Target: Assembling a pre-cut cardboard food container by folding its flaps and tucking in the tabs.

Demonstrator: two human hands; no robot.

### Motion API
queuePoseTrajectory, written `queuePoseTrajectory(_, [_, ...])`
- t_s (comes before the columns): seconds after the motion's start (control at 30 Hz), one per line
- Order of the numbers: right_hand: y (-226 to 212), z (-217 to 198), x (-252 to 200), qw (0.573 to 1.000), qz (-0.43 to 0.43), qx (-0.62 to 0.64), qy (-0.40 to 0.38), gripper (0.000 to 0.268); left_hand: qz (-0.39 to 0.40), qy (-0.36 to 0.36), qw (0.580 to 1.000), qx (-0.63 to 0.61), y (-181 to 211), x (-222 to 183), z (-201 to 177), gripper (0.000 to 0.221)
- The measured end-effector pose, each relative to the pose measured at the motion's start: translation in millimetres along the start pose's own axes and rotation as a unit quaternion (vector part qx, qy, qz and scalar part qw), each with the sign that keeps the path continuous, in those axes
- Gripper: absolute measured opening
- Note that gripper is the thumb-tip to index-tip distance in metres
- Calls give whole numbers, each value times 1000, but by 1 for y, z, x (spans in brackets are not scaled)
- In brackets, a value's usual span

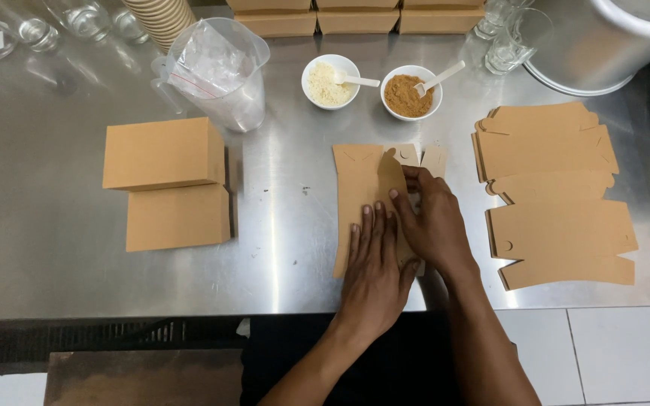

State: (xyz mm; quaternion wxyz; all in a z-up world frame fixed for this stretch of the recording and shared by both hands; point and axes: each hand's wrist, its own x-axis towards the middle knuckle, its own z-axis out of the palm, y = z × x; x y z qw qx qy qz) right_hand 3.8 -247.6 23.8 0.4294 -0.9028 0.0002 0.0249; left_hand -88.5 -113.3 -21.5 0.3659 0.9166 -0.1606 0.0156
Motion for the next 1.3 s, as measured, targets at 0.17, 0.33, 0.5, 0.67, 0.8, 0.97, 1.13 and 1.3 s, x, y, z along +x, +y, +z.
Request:
queuePoseTrajectory(0.17, [42, 28, 12, 986, -68, -135, 74, 44, 24, -13, 998, 52, -6, -4, -2, 90])
queuePoseTrajectory(0.33, [53, 40, 8, 974, -81, -193, 89, 55, 64, -31, 980, 186, -18, -32, -17, 97])
queuePoseTrajectory(0.5, [65, 44, 10, 962, -96, -239, 90, 65, 68, -37, 919, 387, -28, -73, -45, 116])
queuePoseTrajectory(0.67, [56, 43, 8, 960, -87, -258, 68, 67, 64, -51, 908, 412, -36, -82, -56, 112])
queuePoseTrajectory(0.8, [50, 39, 8, 962, -81, -256, 36, 63, 69, -47, 912, 401, -34, -71, -57, 116])
queuePoseTrajectory(0.97, [40, 35, 7, 963, -86, -256, 24, 58, 65, -40, 921, 381, -45, -51, -53, 116])
queuePoseTrajectory(1.13, [43, 37, 8, 959, -89, -267, 22, 56, 64, -41, 916, 393, -53, -34, -53, 115])
queuePoseTrajectory(1.3, [39, 36, 10, 961, -67, -268, 1, 57, 56, -41, 917, 392, -63, -17, -45, 116])
